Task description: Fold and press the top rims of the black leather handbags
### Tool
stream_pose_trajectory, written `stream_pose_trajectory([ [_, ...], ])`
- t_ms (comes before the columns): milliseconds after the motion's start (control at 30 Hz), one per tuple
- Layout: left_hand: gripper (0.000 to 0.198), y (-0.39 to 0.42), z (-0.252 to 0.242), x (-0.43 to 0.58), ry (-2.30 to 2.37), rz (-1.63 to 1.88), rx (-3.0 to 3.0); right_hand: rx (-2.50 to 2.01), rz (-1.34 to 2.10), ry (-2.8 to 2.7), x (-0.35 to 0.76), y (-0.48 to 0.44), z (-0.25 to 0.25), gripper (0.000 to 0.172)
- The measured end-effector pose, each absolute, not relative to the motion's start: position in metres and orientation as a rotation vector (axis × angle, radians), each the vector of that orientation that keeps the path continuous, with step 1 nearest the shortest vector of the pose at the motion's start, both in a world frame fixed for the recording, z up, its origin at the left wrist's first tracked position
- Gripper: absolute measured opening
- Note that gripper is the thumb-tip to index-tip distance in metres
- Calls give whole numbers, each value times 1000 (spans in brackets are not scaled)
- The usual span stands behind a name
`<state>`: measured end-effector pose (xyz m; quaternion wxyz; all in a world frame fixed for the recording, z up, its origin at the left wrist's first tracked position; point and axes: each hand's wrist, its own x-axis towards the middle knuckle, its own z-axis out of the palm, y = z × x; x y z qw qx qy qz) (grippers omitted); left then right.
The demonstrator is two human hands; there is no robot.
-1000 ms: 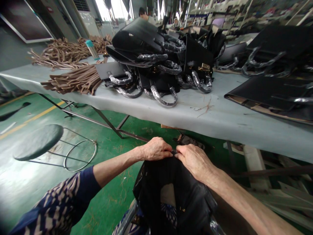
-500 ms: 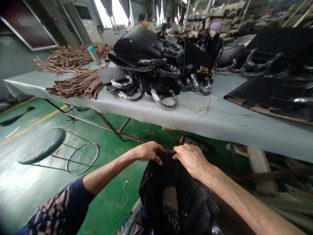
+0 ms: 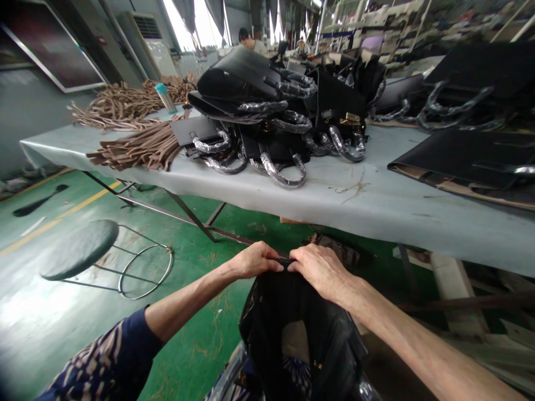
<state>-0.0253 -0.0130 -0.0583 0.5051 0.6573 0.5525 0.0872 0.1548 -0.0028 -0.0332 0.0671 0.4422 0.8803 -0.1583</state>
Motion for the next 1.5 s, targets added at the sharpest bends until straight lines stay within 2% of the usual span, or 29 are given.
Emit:
stream_pose_trajectory([
  [433, 22, -5, -75, -25, 1139, 317, 1557, 1223, -434, 2672, 150, 5, -37, 25],
  [567, 59, -13, -67, -26, 1111, 257, 1386, 1321, -375, 2621, 161, 5, -40, 27],
  [633, 70, -20, -62, -27, 1145, 176, 1350, 1376, -363, 2585, 168, 5, -37, 28],
  [800, 54, -26, -53, -19, 1371, 143, 1462, 1551, -305, 2505, 179, 15, -21, 24],
  [933, 56, -13, -38, -9, 1390, 237, 1593, 1676, -263, 2453, 178, 25, -1, 25],
  [1067, 29, 4, -21, -19, 1494, 172, 1873, 1736, -259, 2464, 177, 10, 14, 27],
  [1133, 22, 5, -17, -28, 1401, 108, 1845, 1744, -298, 2497, 178, -10, 14, 29],
  [1333, 26, -27, -24, -35, 1018, -53, 1683, 1891, -440, 2403, 191, -76, -3, 26],
  [1500, 30, -43, -27, -23, 965, 12, 1735, 1889, -503, 2382, 206, -91, -12, 20],
])
